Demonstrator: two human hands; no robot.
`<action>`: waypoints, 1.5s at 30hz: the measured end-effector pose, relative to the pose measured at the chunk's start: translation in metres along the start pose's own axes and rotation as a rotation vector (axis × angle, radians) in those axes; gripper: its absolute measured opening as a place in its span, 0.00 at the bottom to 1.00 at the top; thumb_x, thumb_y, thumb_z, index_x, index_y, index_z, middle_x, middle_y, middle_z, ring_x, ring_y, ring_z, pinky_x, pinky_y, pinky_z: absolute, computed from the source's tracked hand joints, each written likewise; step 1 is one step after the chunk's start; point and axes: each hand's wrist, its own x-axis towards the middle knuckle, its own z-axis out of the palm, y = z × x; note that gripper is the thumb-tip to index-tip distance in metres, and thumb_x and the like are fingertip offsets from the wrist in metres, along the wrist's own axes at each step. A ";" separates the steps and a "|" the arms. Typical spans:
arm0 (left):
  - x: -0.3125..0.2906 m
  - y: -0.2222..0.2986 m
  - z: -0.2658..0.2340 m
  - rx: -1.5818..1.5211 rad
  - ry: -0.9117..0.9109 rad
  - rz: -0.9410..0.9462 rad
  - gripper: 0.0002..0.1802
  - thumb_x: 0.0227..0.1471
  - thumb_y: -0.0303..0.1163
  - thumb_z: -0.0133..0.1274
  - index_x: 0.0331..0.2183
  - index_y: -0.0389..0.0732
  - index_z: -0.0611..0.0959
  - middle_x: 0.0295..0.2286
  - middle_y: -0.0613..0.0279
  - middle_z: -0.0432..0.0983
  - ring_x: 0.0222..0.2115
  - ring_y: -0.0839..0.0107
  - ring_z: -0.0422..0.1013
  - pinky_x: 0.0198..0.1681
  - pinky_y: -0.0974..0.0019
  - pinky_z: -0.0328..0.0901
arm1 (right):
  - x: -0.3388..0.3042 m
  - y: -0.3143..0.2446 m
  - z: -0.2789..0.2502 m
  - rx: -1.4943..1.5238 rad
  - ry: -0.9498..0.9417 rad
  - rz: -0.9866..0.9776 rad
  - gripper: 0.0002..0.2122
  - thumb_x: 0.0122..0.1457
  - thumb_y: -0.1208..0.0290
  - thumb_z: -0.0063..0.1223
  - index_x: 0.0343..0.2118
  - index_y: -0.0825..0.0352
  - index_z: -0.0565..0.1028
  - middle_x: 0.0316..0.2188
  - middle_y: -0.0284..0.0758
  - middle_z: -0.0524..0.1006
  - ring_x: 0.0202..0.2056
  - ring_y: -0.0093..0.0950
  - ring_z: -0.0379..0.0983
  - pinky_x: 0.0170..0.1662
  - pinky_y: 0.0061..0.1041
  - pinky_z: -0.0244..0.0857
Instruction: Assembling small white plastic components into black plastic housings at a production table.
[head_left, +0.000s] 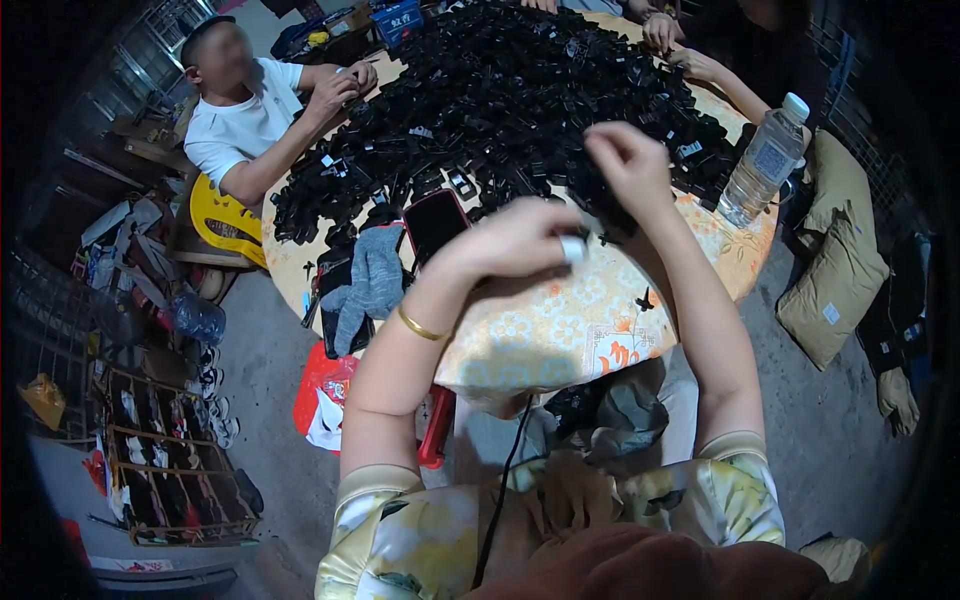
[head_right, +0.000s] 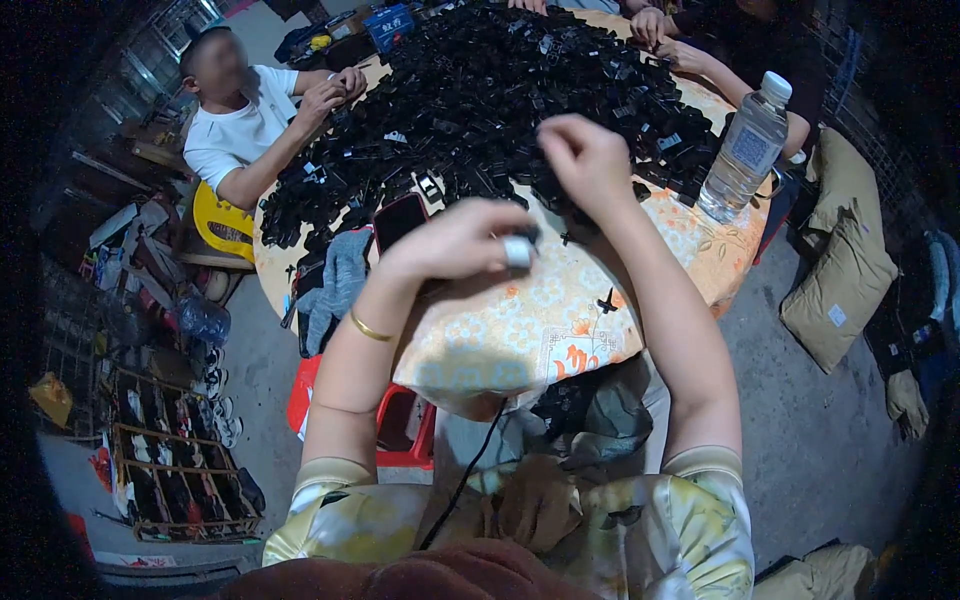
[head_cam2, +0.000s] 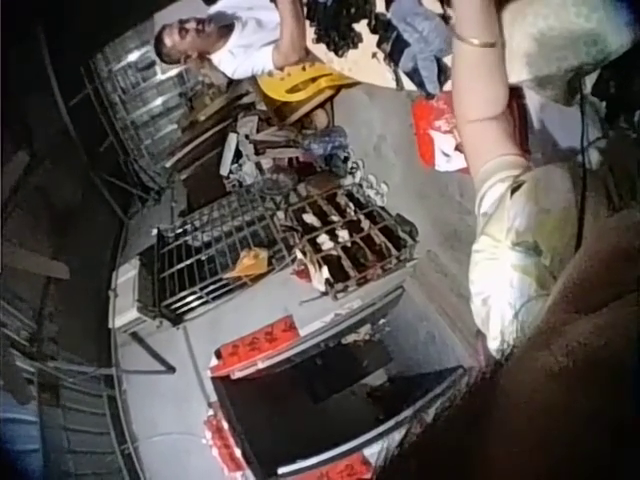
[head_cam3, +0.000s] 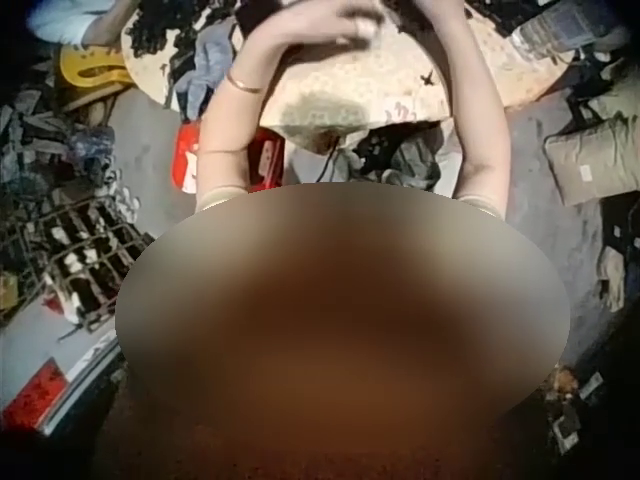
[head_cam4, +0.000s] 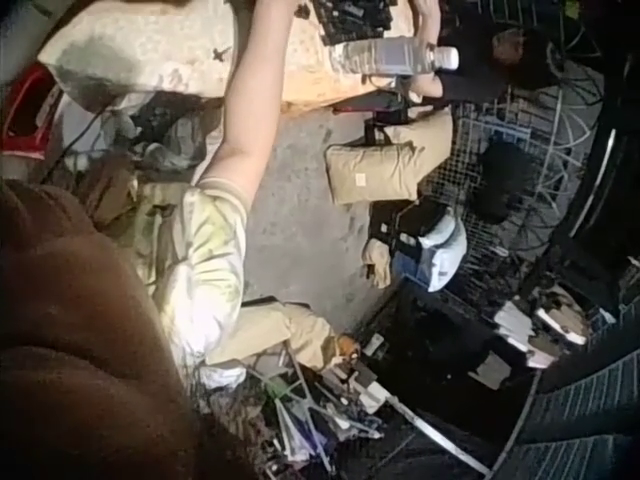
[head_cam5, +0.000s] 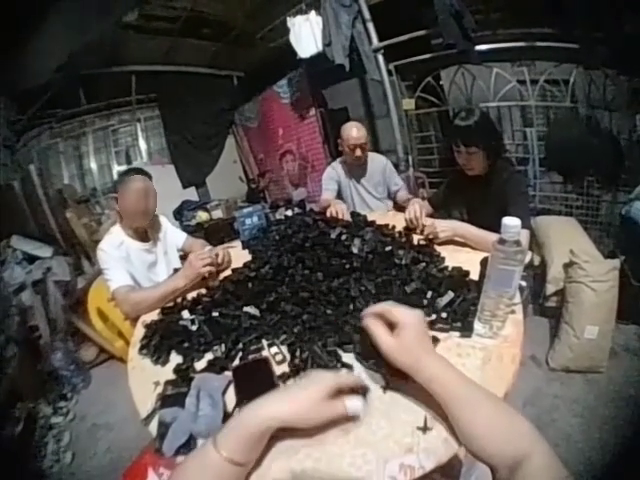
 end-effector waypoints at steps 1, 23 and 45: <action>0.001 -0.015 0.014 0.138 -0.017 0.184 0.19 0.42 0.37 0.55 0.36 0.37 0.76 0.23 0.58 0.74 0.25 0.66 0.72 0.30 0.66 0.65 | -0.002 -0.001 0.004 -0.323 -0.168 -0.102 0.06 0.49 0.72 0.53 0.30 0.66 0.76 0.30 0.36 0.76 0.29 0.27 0.73 0.34 0.23 0.66; 0.070 -0.030 -0.001 0.801 0.437 0.133 0.14 0.37 0.24 0.54 0.33 0.44 0.79 0.35 0.58 0.66 0.38 0.61 0.61 0.42 0.64 0.61 | 0.016 0.031 -0.013 -0.015 0.121 0.154 0.14 0.46 0.70 0.58 0.37 0.66 0.71 0.26 0.33 0.75 0.26 0.19 0.70 0.31 0.18 0.64; 0.023 -0.027 0.000 -1.041 0.716 0.038 0.17 0.50 0.24 0.49 0.43 0.35 0.66 0.33 0.60 0.71 0.33 0.75 0.70 0.35 0.74 0.70 | -0.013 -0.021 0.014 0.194 -0.278 -0.041 0.18 0.46 0.79 0.55 0.43 0.71 0.70 0.34 0.35 0.74 0.34 0.21 0.72 0.36 0.18 0.67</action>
